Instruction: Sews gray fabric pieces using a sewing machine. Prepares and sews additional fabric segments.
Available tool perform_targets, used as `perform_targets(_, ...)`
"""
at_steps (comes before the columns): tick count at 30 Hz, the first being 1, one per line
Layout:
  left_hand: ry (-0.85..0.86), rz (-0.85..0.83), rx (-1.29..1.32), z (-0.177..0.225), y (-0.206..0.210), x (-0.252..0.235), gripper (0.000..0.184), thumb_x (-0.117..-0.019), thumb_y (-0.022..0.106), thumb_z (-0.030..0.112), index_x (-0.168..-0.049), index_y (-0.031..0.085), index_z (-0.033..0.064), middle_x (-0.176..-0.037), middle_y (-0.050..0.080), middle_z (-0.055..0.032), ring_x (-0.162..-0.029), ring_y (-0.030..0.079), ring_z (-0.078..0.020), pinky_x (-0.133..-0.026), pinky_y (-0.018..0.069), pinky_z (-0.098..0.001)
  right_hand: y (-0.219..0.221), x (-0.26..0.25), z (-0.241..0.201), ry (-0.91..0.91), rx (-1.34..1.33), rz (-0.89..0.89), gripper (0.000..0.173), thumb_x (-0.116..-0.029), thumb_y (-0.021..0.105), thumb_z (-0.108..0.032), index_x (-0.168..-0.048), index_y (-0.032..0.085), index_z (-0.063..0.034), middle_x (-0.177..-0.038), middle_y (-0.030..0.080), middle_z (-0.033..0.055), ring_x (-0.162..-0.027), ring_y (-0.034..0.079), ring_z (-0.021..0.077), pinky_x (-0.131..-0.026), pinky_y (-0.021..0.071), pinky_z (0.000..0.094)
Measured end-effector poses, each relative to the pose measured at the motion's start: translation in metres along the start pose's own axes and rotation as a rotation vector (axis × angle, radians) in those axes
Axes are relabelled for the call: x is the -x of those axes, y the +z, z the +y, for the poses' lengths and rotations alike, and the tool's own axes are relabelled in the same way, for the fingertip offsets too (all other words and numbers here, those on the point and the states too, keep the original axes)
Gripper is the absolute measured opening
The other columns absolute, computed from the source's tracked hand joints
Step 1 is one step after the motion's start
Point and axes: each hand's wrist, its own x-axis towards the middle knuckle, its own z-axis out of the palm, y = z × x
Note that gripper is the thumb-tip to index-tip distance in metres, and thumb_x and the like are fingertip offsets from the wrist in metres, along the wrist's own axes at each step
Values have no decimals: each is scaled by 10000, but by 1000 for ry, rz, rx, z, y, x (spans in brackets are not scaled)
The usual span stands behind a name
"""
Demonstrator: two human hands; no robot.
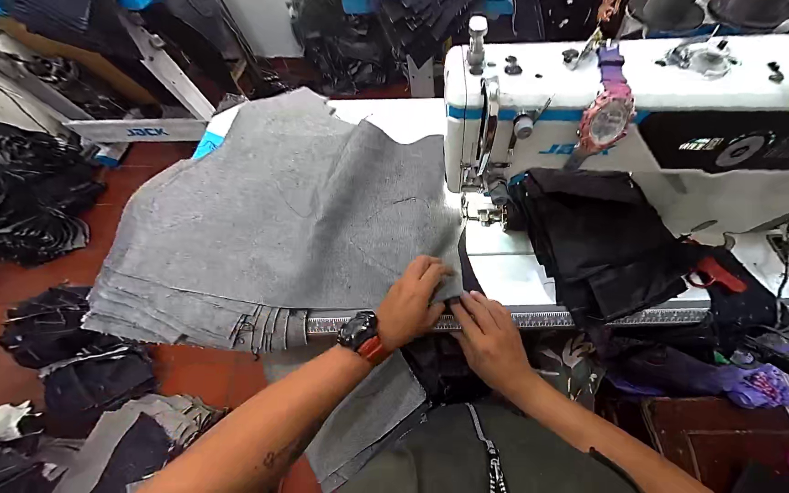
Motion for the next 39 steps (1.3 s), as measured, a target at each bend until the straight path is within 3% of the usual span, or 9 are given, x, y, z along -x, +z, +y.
perform_targets(2,68,25,-38,-1,-1,6,286,-893,696,37,-1176,696,-4,-1210,672,-227,-1187,633,-391,-1034,515,-518,2,7,6,-25,-34,40,354,-1017,605,-209,-1336,673,-70,-1388,641,148,-1320,584,321,-1108,458,481)
perform_targets(4,204,83,-144,1,-4,4,200,-980,587,49,-1092,753,50,-1061,736,-166,-1039,701,-362,-916,565,-519,7,9,8,-63,-28,106,319,-1013,610,-171,-1300,694,-62,-1360,658,139,-1297,595,312,-1099,456,458)
perform_targets(6,305,79,-199,9,-5,4,252,-983,554,17,-1107,765,76,-1003,740,-133,-921,706,-331,-798,580,-482,11,13,7,-87,-9,163,267,-992,626,-121,-1229,735,-65,-1307,690,117,-1258,616,292,-1073,474,443)
perform_targets(10,339,95,-233,18,14,4,238,-972,556,22,-1077,767,52,-976,746,-134,-863,706,-319,-738,577,-432,14,22,7,-143,58,219,262,-947,600,-45,-1121,781,-118,-1267,719,69,-1229,600,257,-980,417,440)
perform_targets(17,266,27,-330,38,20,5,287,-953,526,-15,-1145,739,3,-1108,749,-165,-892,711,-345,-758,578,-444,16,24,12,-189,22,223,232,-920,590,-33,-1017,791,-97,-1168,745,91,-1183,633,266,-995,452,406)
perform_targets(24,258,31,-404,32,28,21,375,-987,488,1,-1309,679,1,-1283,700,-173,-989,698,-337,-874,545,-456,16,24,12,-220,-42,223,199,-924,612,-35,-983,793,-93,-1124,750,88,-1124,654,250,-976,483,376)
perform_targets(32,238,89,-464,32,31,21,390,-986,472,-2,-1312,682,27,-1251,705,-167,-923,674,-338,-812,519,-470,14,20,10,-195,-64,207,198,-909,615,-16,-979,790,-77,-1102,751,101,-1090,669,257,-958,509,371)
perform_targets(37,203,-120,-437,43,21,22,435,-1003,443,66,-1405,579,-36,-1407,602,-217,-1224,615,-380,-979,485,-529,4,16,8,-139,-214,176,159,-892,632,-8,-903,783,-57,-1045,747,113,-1084,676,271,-972,530,384)
perform_targets(39,231,-154,-445,41,18,21,444,-1007,446,94,-1411,569,-41,-1423,593,-218,-1236,614,-376,-990,491,-511,-15,12,11,-48,-379,100,148,-866,628,18,-905,768,-11,-1070,733,143,-1119,670,271,-1005,534,380)
